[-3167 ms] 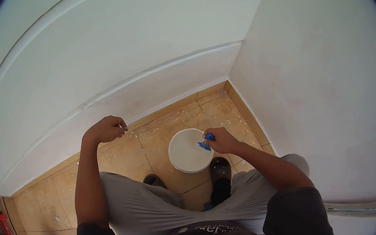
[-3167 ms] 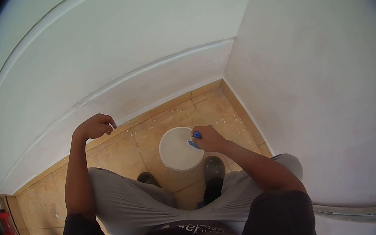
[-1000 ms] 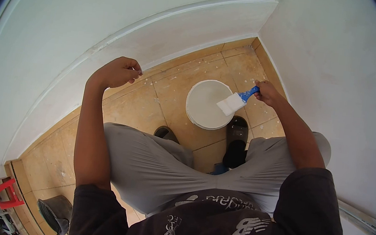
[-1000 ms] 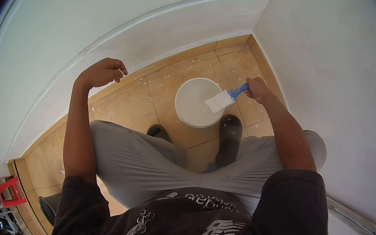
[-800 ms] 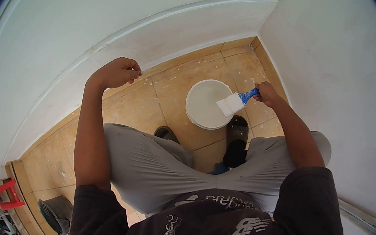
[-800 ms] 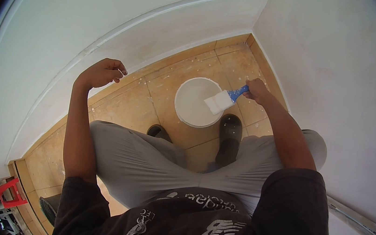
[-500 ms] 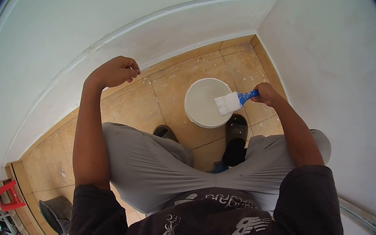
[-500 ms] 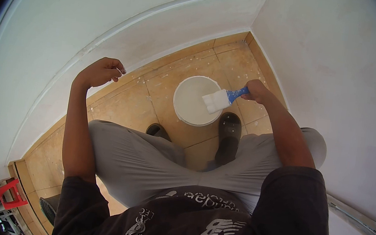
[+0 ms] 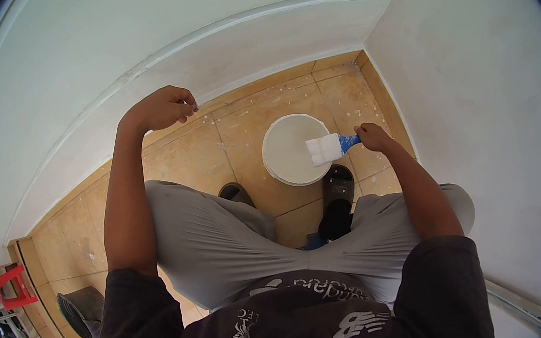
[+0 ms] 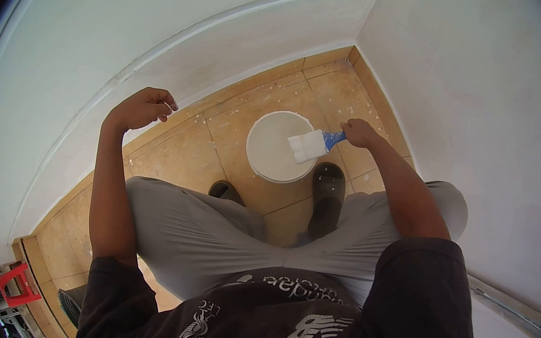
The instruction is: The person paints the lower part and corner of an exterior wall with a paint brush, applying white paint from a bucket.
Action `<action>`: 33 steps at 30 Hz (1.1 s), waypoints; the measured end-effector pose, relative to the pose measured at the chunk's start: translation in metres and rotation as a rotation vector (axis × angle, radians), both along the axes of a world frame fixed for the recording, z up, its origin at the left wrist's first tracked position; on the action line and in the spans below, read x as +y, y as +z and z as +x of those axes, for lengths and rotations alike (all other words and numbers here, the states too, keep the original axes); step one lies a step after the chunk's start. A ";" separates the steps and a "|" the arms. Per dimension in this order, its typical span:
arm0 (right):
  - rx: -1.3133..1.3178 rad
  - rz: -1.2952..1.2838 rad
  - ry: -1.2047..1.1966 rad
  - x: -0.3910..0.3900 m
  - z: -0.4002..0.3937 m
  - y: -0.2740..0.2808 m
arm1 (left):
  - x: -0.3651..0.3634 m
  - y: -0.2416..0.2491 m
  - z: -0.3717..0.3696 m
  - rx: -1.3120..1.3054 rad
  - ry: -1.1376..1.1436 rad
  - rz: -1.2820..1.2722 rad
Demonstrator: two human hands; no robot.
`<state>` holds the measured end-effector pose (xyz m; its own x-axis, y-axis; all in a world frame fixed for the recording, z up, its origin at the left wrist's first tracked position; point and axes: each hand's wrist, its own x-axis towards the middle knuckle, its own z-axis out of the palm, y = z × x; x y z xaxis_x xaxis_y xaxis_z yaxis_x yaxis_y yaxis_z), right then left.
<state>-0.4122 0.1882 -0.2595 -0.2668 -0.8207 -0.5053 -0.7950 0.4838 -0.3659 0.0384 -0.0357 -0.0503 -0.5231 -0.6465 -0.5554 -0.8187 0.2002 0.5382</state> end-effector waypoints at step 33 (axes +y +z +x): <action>-0.291 -0.628 0.012 -0.126 0.107 0.083 | 0.002 0.007 -0.003 -0.036 -0.019 -0.008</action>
